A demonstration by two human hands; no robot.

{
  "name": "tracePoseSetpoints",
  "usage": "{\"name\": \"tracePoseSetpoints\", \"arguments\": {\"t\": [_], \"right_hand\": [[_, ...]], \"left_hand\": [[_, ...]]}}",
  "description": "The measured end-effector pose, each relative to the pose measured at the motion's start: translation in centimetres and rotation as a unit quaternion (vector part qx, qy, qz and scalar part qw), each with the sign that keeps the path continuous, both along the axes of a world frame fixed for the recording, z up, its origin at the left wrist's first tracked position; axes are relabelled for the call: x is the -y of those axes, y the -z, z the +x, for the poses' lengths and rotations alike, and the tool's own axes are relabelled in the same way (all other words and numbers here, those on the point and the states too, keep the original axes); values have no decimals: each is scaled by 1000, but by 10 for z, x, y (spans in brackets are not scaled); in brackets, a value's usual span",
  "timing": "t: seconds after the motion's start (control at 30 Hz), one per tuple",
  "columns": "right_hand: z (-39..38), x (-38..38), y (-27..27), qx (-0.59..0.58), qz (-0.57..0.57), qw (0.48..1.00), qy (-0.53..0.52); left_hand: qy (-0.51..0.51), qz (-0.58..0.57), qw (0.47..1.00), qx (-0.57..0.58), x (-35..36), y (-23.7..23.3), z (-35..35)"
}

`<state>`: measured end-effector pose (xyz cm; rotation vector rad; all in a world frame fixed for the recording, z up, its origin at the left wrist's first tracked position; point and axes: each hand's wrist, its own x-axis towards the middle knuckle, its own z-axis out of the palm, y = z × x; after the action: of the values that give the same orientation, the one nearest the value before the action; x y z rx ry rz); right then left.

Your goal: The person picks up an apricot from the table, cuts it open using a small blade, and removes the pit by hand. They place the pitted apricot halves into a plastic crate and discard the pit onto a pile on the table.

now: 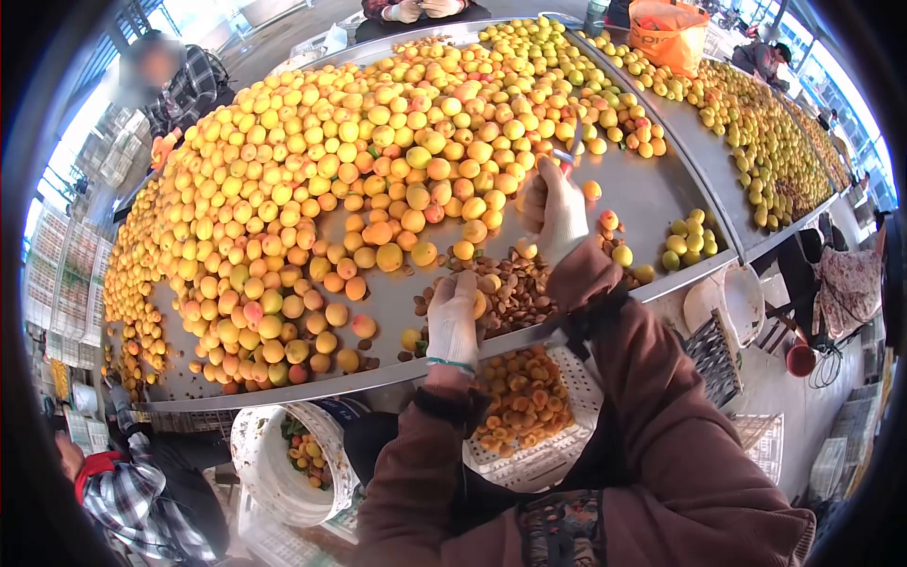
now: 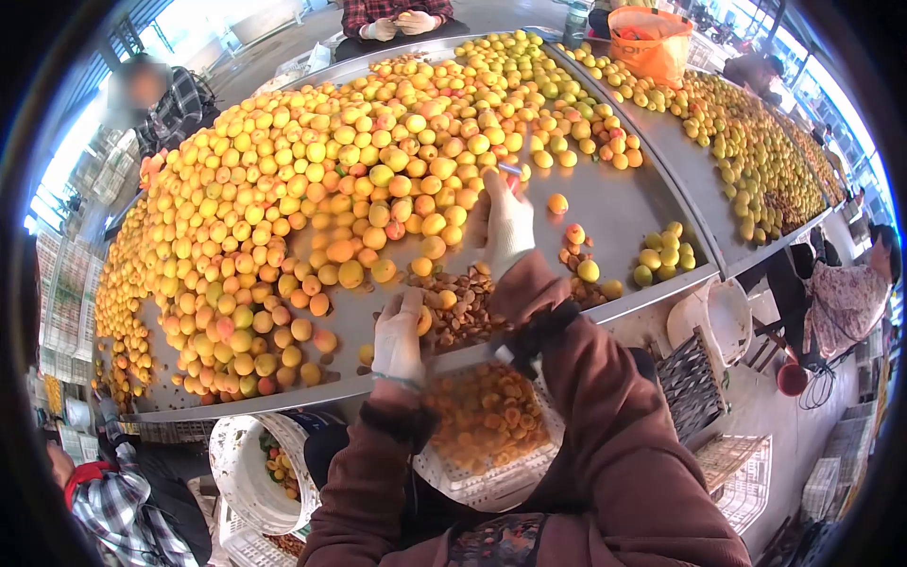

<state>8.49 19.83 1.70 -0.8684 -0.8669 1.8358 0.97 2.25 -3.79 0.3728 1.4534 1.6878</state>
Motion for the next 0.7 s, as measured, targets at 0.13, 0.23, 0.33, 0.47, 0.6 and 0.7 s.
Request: {"name": "tracePoseSetpoints", "arguments": {"t": [0.13,0.23,0.33,0.47,0.6,0.7], "right_hand": [[22,-65,17,609,317,724,-63],[47,-83,42,614,381,671,-167],[54,-99,62,672,365,609,-210],[60,-48,5,539,280,755,-248],[71,20,11,197,255,906,-275],[71,68,3,187,302,877,-322]], "left_hand": [[-3,12,1000,4,2,-24,-2],[119,-16,984,-129,9,-29,-7],[303,-54,938,-162,17,-37,5],[283,6,945,-163,18,-40,21],[182,117,973,77,13,-31,14],[201,159,916,307,14,-33,18]]}}
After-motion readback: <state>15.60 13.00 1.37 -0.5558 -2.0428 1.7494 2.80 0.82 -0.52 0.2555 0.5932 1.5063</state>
